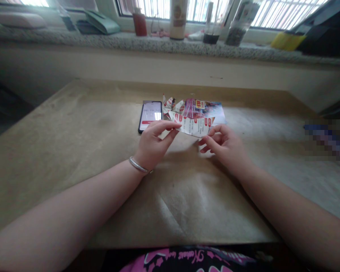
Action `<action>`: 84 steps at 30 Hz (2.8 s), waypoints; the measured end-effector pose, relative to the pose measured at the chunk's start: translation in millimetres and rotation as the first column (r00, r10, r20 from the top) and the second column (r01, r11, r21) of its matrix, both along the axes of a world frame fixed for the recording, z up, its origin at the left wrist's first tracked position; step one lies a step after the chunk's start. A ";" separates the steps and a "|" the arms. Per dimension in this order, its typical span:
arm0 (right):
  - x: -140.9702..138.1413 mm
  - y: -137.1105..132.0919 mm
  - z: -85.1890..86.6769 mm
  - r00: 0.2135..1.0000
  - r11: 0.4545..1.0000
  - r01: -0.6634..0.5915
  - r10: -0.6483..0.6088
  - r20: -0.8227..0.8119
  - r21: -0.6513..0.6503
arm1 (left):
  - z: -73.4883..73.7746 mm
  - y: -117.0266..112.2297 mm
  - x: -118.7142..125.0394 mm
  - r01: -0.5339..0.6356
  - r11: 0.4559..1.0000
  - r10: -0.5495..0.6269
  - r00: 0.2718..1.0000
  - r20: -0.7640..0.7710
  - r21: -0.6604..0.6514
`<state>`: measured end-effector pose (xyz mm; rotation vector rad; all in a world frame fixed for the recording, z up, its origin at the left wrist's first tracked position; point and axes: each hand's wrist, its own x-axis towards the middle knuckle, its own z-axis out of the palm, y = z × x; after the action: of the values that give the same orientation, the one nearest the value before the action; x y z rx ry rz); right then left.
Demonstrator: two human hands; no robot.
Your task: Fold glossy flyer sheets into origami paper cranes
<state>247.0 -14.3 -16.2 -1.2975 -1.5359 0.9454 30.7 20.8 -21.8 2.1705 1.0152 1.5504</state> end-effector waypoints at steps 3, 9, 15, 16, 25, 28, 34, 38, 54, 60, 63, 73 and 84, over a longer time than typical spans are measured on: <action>-2.1 4.2 -1.0 0.995 0.998 0.018 -0.023 -0.100 -0.054 | -1.7 0.5 -0.5 0.001 0.997 0.000 1.000 0.019 -0.074; -3.8 9.6 -4.2 0.987 0.992 0.064 -0.078 -0.137 -0.105 | 1.0 -2.7 1.9 0.121 0.949 -0.076 0.984 0.164 -0.291; -3.5 11.4 -5.7 0.957 0.985 0.011 -0.060 -0.285 -0.170 | 4.7 -2.7 2.7 0.080 0.884 -0.030 0.993 0.115 -0.461; -3.4 11.6 -5.6 0.955 0.983 -0.003 -0.052 -0.293 -0.185 | 4.9 -2.6 3.0 0.076 0.868 -0.032 0.995 0.098 -0.491; 0.4 18.8 -9.0 0.958 0.948 -0.073 -0.020 -0.288 -0.309 | 5.0 -2.3 6.3 0.090 0.800 -0.074 0.996 0.052 -0.593; 1.8 20.5 -10.1 0.965 0.944 -0.087 0.001 -0.261 -0.317 | -0.5 1.3 7.4 0.184 0.798 -0.077 0.976 0.206 -0.574; 1.4 21.1 -11.5 0.977 0.953 -0.094 0.034 -0.209 -0.287 | -10.6 7.5 7.0 0.288 0.762 -0.079 0.931 0.357 -0.580; 1.1 22.2 -12.5 0.964 0.959 -0.044 -0.033 -0.264 -0.281 | -11.9 8.2 7.0 0.293 0.782 -0.108 0.933 0.342 -0.551; 1.2 22.1 -15.9 0.965 0.980 -0.031 -0.022 -0.263 -0.197 | -9.6 6.5 6.1 0.208 0.815 -0.143 0.977 0.160 -0.541; 0.2 21.5 -16.0 0.979 0.989 -0.026 -0.005 -0.206 -0.148 | -4.9 -0.4 6.9 0.093 0.889 -0.124 0.992 -0.040 -0.449; 0.1 21.7 -16.6 0.984 0.990 -0.049 0.025 -0.174 -0.133 | -5.2 -1.6 7.6 0.139 0.888 -0.173 0.984 -0.039 -0.439; -7.7 16.6 -16.3 0.974 0.987 -0.147 0.133 -0.185 -0.064 | 3.2 -6.4 10.0 0.205 0.829 -0.230 0.973 0.017 -0.520; -14.9 14.2 -15.9 0.963 0.981 -0.131 0.091 -0.255 -0.143 | -10.6 -0.6 10.8 0.323 0.782 -0.292 0.946 0.144 -0.534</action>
<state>232.1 -0.1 -32.1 -1.1606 -1.3719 1.2743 41.5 20.3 -32.4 1.7609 0.8915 0.9968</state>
